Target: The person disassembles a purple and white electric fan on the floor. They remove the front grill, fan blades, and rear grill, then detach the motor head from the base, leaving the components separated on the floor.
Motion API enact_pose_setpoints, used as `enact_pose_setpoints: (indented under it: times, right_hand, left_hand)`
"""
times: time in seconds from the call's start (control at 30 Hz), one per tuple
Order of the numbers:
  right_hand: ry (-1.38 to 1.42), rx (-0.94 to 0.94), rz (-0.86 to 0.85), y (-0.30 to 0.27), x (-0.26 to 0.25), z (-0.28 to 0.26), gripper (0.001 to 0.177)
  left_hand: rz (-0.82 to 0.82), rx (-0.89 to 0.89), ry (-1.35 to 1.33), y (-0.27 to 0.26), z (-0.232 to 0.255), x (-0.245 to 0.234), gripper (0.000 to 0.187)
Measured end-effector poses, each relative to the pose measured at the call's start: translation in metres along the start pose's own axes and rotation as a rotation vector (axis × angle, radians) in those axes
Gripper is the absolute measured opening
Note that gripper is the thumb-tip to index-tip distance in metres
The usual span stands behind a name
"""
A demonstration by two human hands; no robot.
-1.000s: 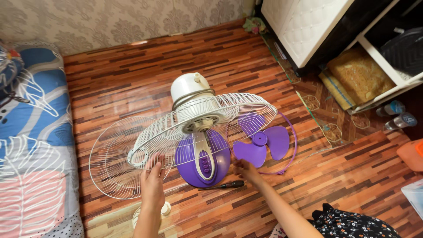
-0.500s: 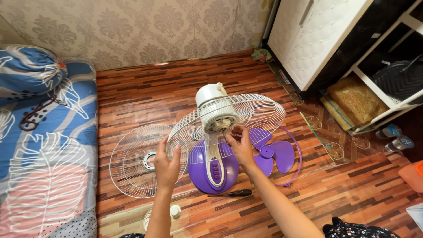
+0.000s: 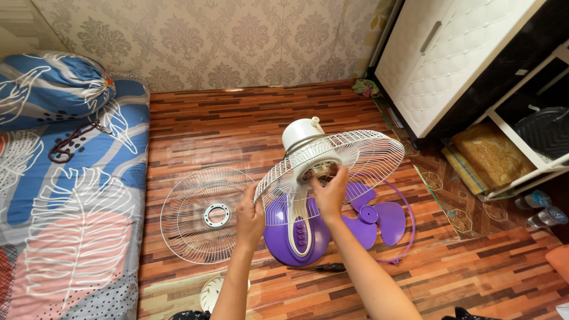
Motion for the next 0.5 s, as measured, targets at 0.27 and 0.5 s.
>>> enact_pose_setpoints:
  times: [0.27,0.5]
  right_hand:
    - [-0.055,-0.14,-0.012,-0.011,-0.003,-0.013,0.042]
    - [-0.102,-0.149,-0.055,-0.007,-0.002,-0.015,0.041]
  left_hand:
    - [-0.017,0.004,0.036,-0.002,0.003,0.001,0.047]
    - [-0.03,-0.114,0.096,-0.003,-0.005,0.002,0.046]
Point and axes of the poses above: each hand's wrist, its own y-axis towards the middle knuckle, its own x-axis out of the palm, z = x × y, the point moved 8 cm from there along y, towards the middle knuckle, and after that the axes turned 5 degrees about x, right-handed, at the moved point
